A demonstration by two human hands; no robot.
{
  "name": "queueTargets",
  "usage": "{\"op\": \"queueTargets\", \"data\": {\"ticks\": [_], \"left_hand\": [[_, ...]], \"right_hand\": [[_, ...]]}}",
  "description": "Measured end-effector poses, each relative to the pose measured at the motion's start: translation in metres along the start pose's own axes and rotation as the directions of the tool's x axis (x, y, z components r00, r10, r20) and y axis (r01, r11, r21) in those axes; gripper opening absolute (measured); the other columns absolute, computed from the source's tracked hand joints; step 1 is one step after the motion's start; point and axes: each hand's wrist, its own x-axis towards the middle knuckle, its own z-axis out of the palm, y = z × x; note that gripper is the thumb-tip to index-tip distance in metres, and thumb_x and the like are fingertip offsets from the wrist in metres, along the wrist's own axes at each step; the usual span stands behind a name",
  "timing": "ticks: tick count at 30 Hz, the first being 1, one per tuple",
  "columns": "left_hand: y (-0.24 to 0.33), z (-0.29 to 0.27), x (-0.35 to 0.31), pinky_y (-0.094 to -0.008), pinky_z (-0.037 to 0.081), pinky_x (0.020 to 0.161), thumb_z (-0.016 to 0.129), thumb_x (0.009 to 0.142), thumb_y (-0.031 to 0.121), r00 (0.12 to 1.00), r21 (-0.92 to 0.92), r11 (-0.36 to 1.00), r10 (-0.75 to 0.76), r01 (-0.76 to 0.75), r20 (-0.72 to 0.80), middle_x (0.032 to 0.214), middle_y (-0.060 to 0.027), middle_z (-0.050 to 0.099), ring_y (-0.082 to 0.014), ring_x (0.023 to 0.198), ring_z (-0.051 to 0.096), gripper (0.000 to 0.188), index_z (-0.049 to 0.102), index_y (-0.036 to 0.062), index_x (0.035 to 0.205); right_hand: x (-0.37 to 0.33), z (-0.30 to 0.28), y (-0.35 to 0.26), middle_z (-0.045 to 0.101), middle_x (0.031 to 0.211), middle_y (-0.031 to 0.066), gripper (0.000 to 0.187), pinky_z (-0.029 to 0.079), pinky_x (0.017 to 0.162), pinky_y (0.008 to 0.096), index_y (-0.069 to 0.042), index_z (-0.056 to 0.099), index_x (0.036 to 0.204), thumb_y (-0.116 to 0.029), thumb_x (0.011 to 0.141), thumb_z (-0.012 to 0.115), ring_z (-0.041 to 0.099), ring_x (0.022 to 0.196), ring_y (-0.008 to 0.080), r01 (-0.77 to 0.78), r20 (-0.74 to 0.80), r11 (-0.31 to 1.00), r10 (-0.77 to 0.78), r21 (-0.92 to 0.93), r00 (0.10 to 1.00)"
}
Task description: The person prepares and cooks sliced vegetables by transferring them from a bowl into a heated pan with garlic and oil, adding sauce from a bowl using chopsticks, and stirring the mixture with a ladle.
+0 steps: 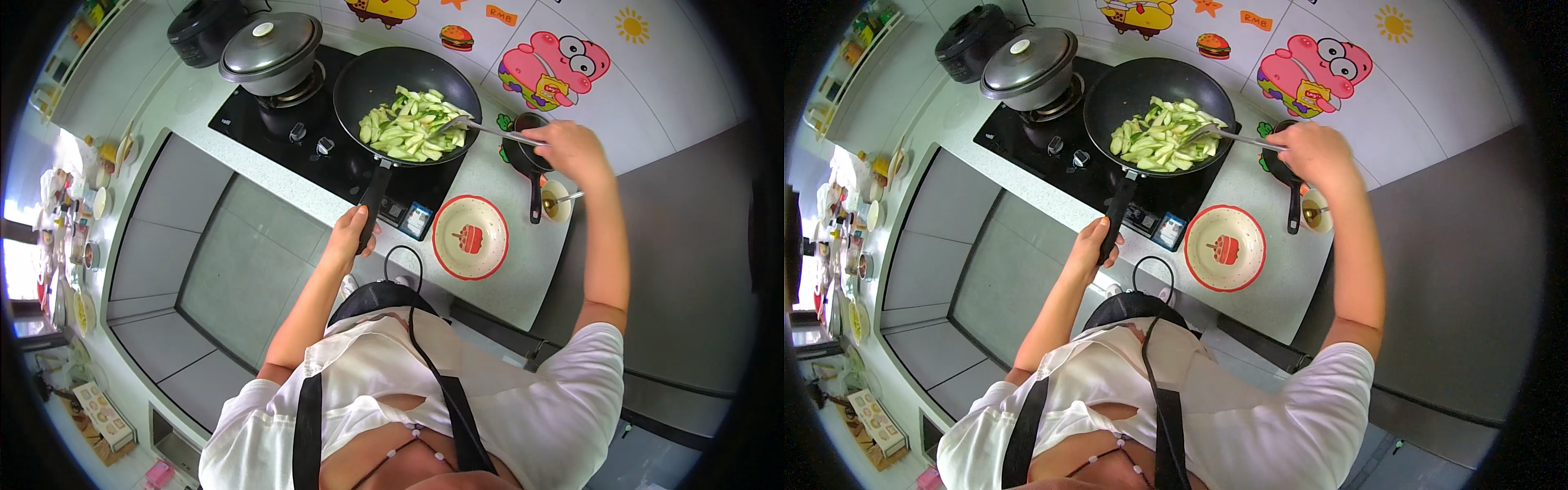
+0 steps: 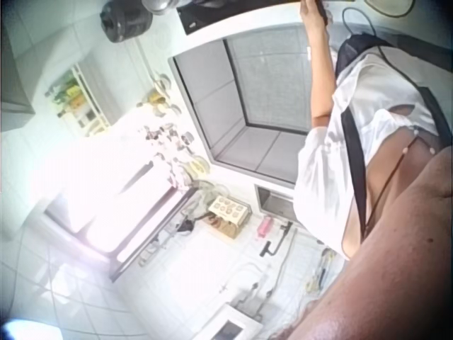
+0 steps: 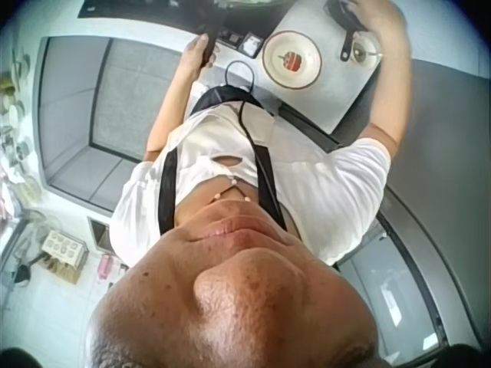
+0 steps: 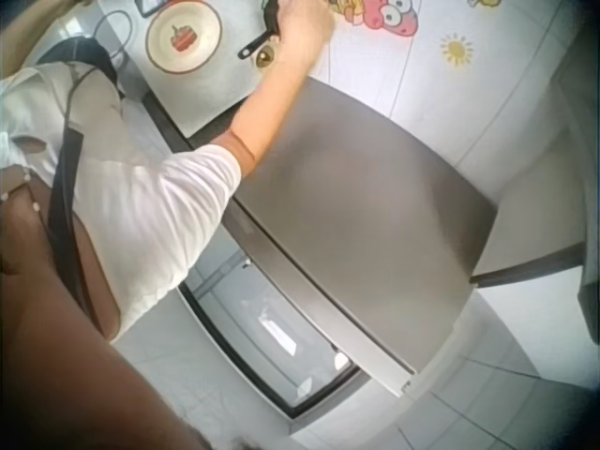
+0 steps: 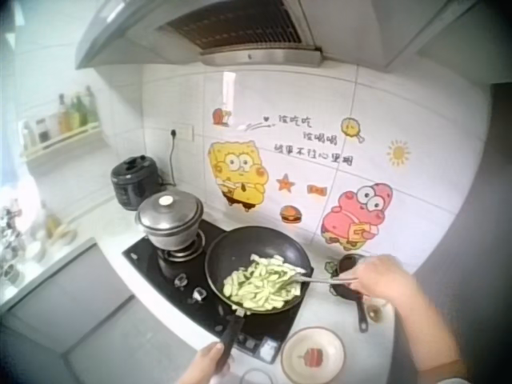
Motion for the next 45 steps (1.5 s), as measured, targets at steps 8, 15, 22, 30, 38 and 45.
{"op": "queueTargets", "data": {"ticks": [8, 15, 22, 30, 38, 45], "left_hand": [[0.006, 0.007, -0.001, -0.0223, 0.033, 0.036, 0.038, 0.093, 0.032, 1.0, 0.006, 1.0, -0.022, 0.022, 0.0, 0.073, -0.0075, 0.055, -0.0109, 0.043, 0.044, 0.033, 0.046, 0.0007, 0.095], [0.002, 0.003, -0.001, -0.0229, 0.032, 0.034, 0.038, 0.093, 0.03, 0.999, -0.023, 1.0, -0.019, 0.018, -0.034, 0.071, -0.0078, 0.053, -0.0112, 0.041, 0.043, 0.032, 0.047, -0.0009, 0.095], [0.003, 0.007, 0.0, -0.0225, 0.033, 0.035, 0.039, 0.093, 0.03, 1.0, -0.039, 0.999, -0.013, 0.013, -0.002, 0.072, -0.0077, 0.054, -0.0112, 0.041, 0.043, 0.033, 0.046, -0.0013, 0.096], [0.003, 0.004, -0.001, -0.0228, 0.033, 0.036, 0.039, 0.093, 0.031, 1.0, -0.022, 1.0, 0.017, -0.017, 0.003, 0.072, -0.0076, 0.054, -0.0113, 0.04, 0.043, 0.033, 0.046, -0.0013, 0.096], [0.003, 0.007, -0.001, -0.0228, 0.032, 0.036, 0.038, 0.092, 0.03, 1.0, -0.022, 1.0, 0.001, -0.001, -0.013, 0.072, -0.0073, 0.054, -0.0109, 0.04, 0.042, 0.032, 0.046, -0.0009, 0.096], [0.004, 0.004, -0.003, -0.0229, 0.031, 0.036, 0.038, 0.093, 0.031, 1.0, -0.016, 1.0, -0.005, 0.005, 0.007, 0.072, -0.0072, 0.054, -0.0109, 0.04, 0.042, 0.032, 0.046, 0.0, 0.096]], "right_hand": [[0.042, 0.072, -0.021, 0.057, 0.088, 0.0092, 0.029, 0.047, 0.069, 0.0396, -0.024, 0.059, 0.11, -0.022, 0.081, 0.057, 0.058, 0.08, 0.0271, -0.096, -0.091, 0.994, 0.1, 0.044, 0.991], [0.017, -0.035, -0.006, 0.063, 0.086, 0.006, 0.026, 0.047, 0.068, 0.0369, -0.021, 0.064, 0.101, -0.018, 0.075, 0.063, 0.059, 0.08, 0.0247, 0.034, 0.055, 0.997, -0.037, 0.063, 0.998], [0.029, 0.006, -0.016, 0.063, 0.083, 0.0073, 0.026, 0.046, 0.068, 0.0381, -0.019, 0.063, 0.103, -0.019, 0.076, 0.061, 0.059, 0.078, 0.0271, 0.121, 0.098, 0.993, -0.12, -0.005, 0.988], [0.045, 0.05, -0.006, 0.063, 0.092, 0.0117, 0.026, 0.046, 0.073, 0.0409, -0.02, 0.06, 0.109, -0.025, 0.084, 0.053, 0.058, 0.087, 0.0306, -0.114, -0.173, 0.964, 0.158, 0.242, 0.972], [0.072, 0.079, 0.017, 0.063, 0.084, 0.0157, 0.024, 0.046, 0.071, 0.0459, -0.009, 0.061, 0.091, -0.019, 0.086, 0.039, 0.06, 0.081, 0.0356, -0.245, -0.077, 0.969, 0.248, 0.041, 0.966], [0.119, 0.177, -0.02, 0.053, 0.058, -0.0007, 0.032, 0.041, 0.049, 0.0275, -0.007, 0.061, 0.1, -0.032, 0.083, 0.055, 0.051, 0.049, 0.0106, -0.177, 0.128, 0.606, 0.124, 0.776, 0.984]]}}
